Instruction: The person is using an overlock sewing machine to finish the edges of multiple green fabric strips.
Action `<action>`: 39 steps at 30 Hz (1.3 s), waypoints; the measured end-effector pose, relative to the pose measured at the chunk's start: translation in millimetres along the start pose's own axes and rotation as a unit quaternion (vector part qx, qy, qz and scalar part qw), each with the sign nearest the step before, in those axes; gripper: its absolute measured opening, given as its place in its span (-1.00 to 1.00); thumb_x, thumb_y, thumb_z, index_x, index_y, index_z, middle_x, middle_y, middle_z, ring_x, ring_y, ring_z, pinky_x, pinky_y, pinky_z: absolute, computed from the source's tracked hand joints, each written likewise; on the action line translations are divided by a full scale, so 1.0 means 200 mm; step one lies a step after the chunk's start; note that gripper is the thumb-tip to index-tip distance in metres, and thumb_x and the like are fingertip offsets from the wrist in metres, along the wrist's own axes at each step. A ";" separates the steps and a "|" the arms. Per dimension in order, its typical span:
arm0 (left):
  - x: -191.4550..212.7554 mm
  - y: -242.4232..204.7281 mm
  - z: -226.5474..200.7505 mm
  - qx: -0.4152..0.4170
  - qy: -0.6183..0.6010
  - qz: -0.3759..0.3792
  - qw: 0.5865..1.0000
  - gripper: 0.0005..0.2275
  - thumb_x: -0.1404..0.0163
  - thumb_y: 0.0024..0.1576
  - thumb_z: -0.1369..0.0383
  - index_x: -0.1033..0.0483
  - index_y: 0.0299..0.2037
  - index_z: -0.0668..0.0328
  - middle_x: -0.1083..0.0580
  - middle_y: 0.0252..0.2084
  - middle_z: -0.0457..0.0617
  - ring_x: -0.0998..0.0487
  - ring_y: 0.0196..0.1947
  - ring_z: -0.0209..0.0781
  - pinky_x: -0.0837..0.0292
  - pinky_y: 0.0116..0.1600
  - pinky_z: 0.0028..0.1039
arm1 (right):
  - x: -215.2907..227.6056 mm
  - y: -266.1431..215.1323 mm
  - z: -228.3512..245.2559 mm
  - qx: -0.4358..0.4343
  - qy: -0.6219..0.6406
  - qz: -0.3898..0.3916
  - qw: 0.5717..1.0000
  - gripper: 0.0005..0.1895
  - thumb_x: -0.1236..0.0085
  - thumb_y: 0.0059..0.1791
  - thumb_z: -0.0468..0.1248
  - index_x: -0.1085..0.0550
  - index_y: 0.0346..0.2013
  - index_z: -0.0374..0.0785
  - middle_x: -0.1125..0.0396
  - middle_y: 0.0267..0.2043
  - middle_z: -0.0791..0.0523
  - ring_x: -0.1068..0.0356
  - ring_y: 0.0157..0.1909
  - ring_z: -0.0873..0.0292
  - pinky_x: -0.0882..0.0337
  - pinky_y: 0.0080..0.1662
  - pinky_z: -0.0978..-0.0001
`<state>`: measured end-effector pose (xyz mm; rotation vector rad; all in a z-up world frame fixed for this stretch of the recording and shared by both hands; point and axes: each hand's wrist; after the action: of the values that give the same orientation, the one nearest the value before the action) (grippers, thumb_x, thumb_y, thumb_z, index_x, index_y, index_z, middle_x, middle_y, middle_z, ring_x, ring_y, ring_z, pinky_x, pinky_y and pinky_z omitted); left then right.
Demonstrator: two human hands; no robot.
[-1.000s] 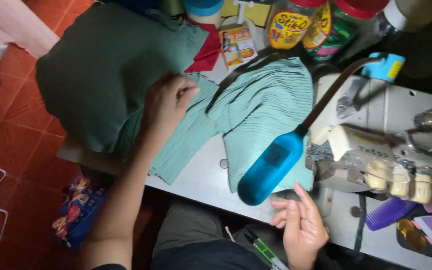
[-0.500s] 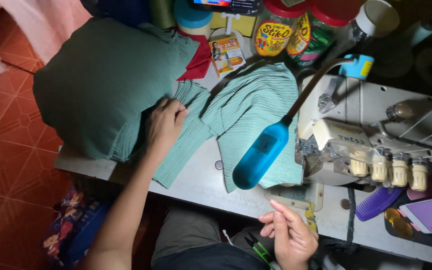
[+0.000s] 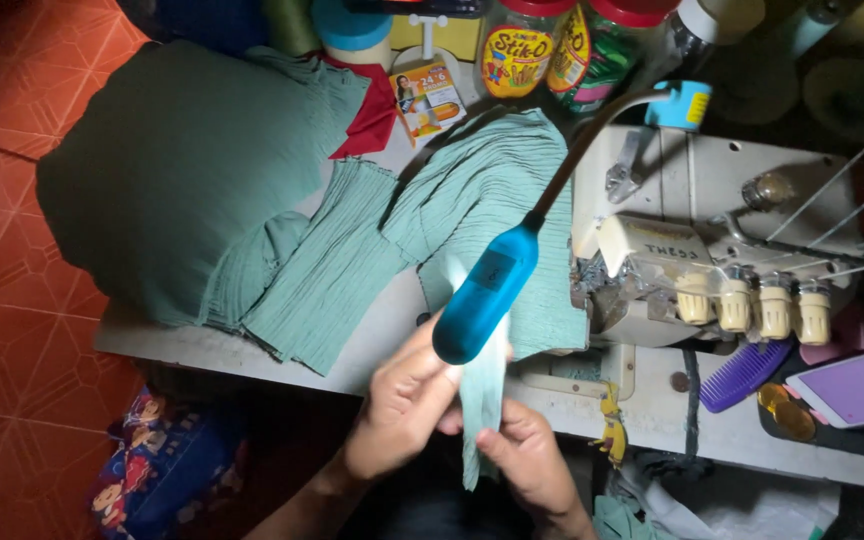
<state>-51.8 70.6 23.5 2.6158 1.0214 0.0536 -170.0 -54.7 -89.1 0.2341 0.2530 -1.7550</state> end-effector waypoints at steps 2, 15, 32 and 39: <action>0.03 -0.06 0.20 -0.002 0.057 -0.053 0.997 -0.74 0.12 0.18 0.50 -0.41 0.06 0.39 -0.34 0.20 0.22 -0.42 0.17 -0.07 -0.37 0.22 -0.45 | 0.06 -0.02 0.00 -0.003 -0.007 -0.024 1.000 -0.75 -0.13 -0.06 -0.21 -0.52 -0.30 -0.39 -0.51 -0.34 -0.02 -0.50 -0.26 0.13 -0.44 -0.12 0.36; 0.13 0.01 0.34 -0.045 0.327 -0.161 0.930 -0.61 0.20 0.24 0.44 -0.17 0.30 0.29 -0.27 0.32 0.07 -0.18 0.38 0.00 -0.06 0.43 -0.33 | 0.12 0.09 0.36 0.261 -0.335 -0.308 0.851 -0.80 -0.08 -0.13 -0.65 -0.49 -0.29 -0.40 -0.39 -0.24 0.00 -0.42 -0.40 0.24 -0.51 -0.33 0.60; -0.08 0.33 0.18 -0.189 0.276 0.166 0.928 -0.75 0.03 0.14 0.24 -0.51 -0.15 0.27 -0.47 -0.35 -0.08 -0.50 -0.29 -0.15 -0.31 -0.05 -0.40 | 0.13 0.08 0.40 0.270 -0.333 -0.290 0.856 -0.94 -0.02 0.01 -0.40 -0.43 -0.30 -0.37 -0.44 -0.32 0.03 -0.43 -0.26 0.20 -0.42 -0.13 0.50; -0.14 0.28 0.16 -0.215 0.259 0.132 0.932 -0.87 0.04 0.20 0.42 -0.34 -0.33 0.33 -0.36 -0.38 0.04 -0.36 -0.41 -0.04 -0.23 -0.22 -0.32 | 0.16 0.02 0.34 0.272 -0.298 -0.284 0.870 -0.94 -0.03 -0.01 -0.44 -0.46 -0.27 -0.38 -0.40 -0.33 0.03 -0.39 -0.27 0.19 -0.41 -0.18 0.50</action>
<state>-31.5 3.8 14.2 2.3420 0.6842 0.9605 -174.3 -105.7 -33.8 -0.0004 -0.7040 -2.3603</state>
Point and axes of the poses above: each hand's wrist, its own y-axis towards the middle knuckle, its own x-axis out of the back of the hand, z = x × y
